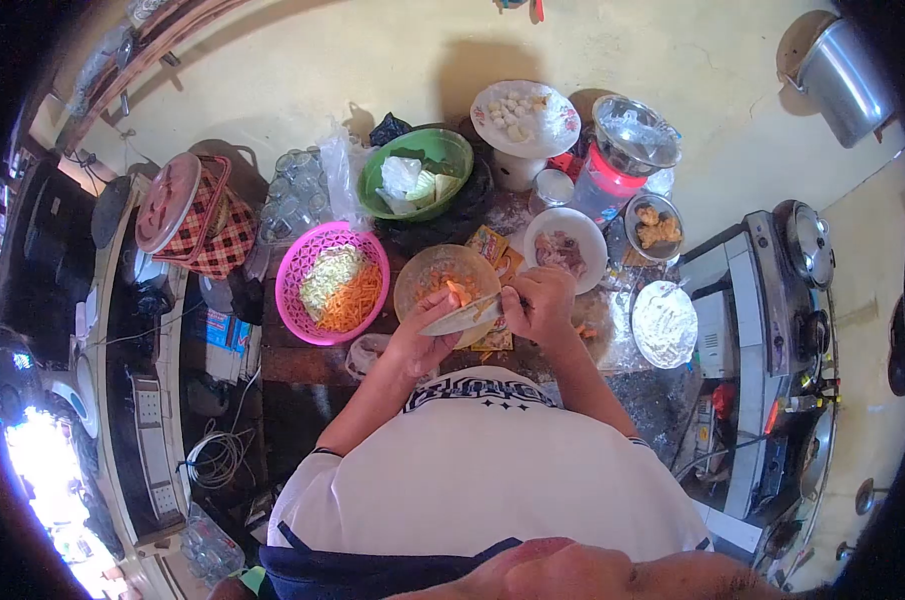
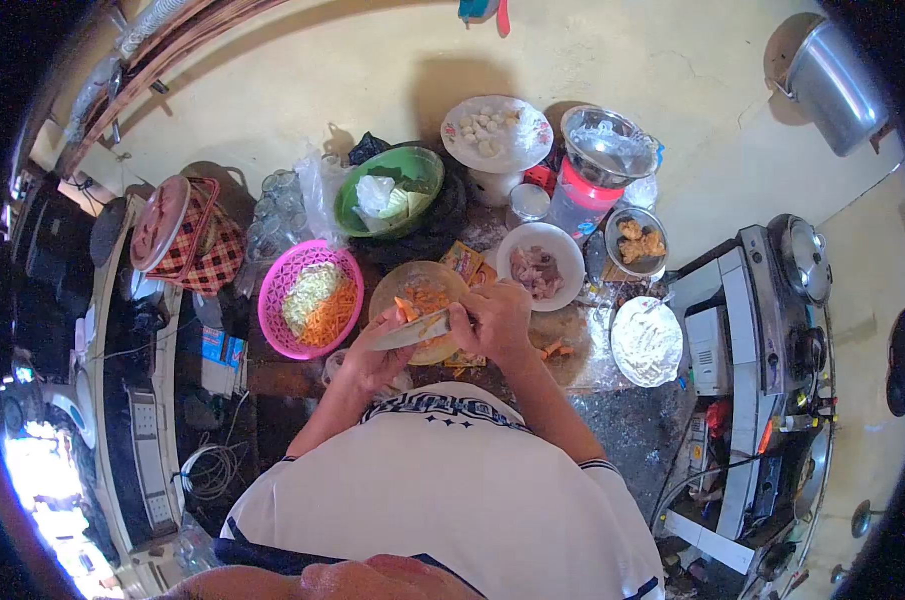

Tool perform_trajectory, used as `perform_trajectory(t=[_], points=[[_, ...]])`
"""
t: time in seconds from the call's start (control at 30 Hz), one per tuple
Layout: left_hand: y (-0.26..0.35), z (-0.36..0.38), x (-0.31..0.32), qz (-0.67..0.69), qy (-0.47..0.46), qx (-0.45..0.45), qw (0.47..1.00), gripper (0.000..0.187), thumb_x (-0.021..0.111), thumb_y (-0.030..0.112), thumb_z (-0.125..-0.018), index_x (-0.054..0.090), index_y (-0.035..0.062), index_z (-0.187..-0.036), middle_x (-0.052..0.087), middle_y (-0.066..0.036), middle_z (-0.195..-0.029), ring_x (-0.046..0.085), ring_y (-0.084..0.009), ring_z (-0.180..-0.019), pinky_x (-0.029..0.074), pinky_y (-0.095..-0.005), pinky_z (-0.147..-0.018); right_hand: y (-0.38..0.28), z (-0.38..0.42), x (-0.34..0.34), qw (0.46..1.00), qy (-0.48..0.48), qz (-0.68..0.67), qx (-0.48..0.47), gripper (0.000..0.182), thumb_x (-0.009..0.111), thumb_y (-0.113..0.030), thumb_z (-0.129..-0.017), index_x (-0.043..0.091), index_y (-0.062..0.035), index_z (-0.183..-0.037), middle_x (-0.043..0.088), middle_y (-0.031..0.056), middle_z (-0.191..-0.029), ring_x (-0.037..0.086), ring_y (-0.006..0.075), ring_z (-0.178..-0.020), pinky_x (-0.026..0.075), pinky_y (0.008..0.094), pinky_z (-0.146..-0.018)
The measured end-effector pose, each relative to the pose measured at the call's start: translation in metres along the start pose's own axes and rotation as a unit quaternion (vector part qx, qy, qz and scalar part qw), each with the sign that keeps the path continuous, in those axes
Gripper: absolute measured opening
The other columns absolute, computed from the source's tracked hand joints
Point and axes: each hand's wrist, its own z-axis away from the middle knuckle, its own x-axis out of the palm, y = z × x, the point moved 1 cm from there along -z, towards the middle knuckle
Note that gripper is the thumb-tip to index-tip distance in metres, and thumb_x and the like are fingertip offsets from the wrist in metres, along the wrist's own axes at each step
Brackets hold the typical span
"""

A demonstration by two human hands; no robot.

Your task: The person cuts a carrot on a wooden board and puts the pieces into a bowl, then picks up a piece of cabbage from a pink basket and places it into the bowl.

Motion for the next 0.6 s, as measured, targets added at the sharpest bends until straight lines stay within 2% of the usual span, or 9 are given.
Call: perform_trajectory(t=[0.1, 0.17, 0.27, 0.37, 0.47, 0.6], points=[[-0.003, -0.001, 0.0, 0.012, 0.025, -0.004, 1.0, 0.013, 0.057, 0.018, -0.089, 0.059, 0.0072, -0.096, 0.063, -0.001, -0.091, 0.06, -0.0089, -0.084, 0.051, -0.0212, -0.076, 0.003, 0.003, 0.0, 1.0, -0.011, -0.006, 0.014, 0.017, 0.057, -0.015, -0.068, 0.054, -0.0068, -0.053, 0.05, 0.0081, -0.049, 0.051, 0.0274, -0.045, 0.038, 0.039, -0.048], [-0.003, -0.001, 0.004, -0.007, 0.043, 0.005, 0.999, 0.014, 0.056, 0.018, -0.089, 0.059, 0.0069, -0.097, 0.063, -0.002, -0.091, 0.061, -0.0086, -0.084, 0.051, -0.02, -0.075, 0.002, 0.003, 0.001, 1.0, -0.001, -0.002, 0.001, 0.018, 0.059, -0.018, -0.068, 0.053, -0.01, -0.053, 0.047, 0.0066, -0.048, 0.049, 0.0266, -0.043, 0.037, 0.039, -0.046], [-0.007, -0.004, -0.013, 0.006, 0.028, -0.004, 1.0, 0.024, 0.054, 0.024, -0.09, 0.055, 0.0056, -0.106, 0.061, -0.005, -0.101, 0.062, -0.0123, -0.084, 0.054, -0.019, -0.071, 0.005, 0.003, 0.0, 1.0, 0.004, -0.002, 0.01, 0.018, 0.059, -0.017, -0.068, 0.053, -0.01, -0.052, 0.047, 0.0066, -0.047, 0.048, 0.0263, -0.042, 0.036, 0.0392, -0.045], [-0.006, -0.004, -0.005, -0.002, 0.018, -0.01, 1.0, 0.024, 0.053, 0.023, -0.091, 0.053, 0.0052, -0.108, 0.061, -0.004, -0.1, 0.061, -0.0125, -0.086, 0.054, -0.0187, -0.072, 0.003, -0.001, -0.002, 1.0, 0.0, -0.012, -0.001, 0.017, 0.06, -0.017, -0.067, 0.054, -0.0097, -0.053, 0.047, 0.0065, -0.047, 0.049, 0.0263, -0.042, 0.037, 0.0392, -0.046], [-0.006, 0.0, 0.011, 0.015, 0.067, -0.039, 0.997, 0.019, 0.055, 0.018, -0.09, 0.056, 0.0051, -0.104, 0.062, -0.004, -0.097, 0.061, -0.0104, -0.087, 0.052, -0.0205, -0.077, -0.005, -0.008, -0.006, 1.0, -0.021, -0.005, 0.002, 0.018, 0.057, -0.015, -0.07, 0.055, -0.0064, -0.055, 0.05, 0.0084, -0.049, 0.051, 0.0273, -0.045, 0.038, 0.0381, -0.047], [-0.005, -0.002, 0.012, 0.035, 0.043, -0.034, 0.998, 0.017, 0.054, 0.018, -0.09, 0.056, 0.0055, -0.102, 0.062, -0.003, -0.096, 0.061, -0.0098, -0.085, 0.052, -0.0201, -0.076, 0.0, -0.004, -0.002, 1.0, -0.002, -0.001, -0.001, 0.018, 0.06, -0.018, -0.066, 0.054, -0.009, -0.053, 0.049, 0.0068, -0.048, 0.051, 0.0267, -0.044, 0.039, 0.0393, -0.046]])
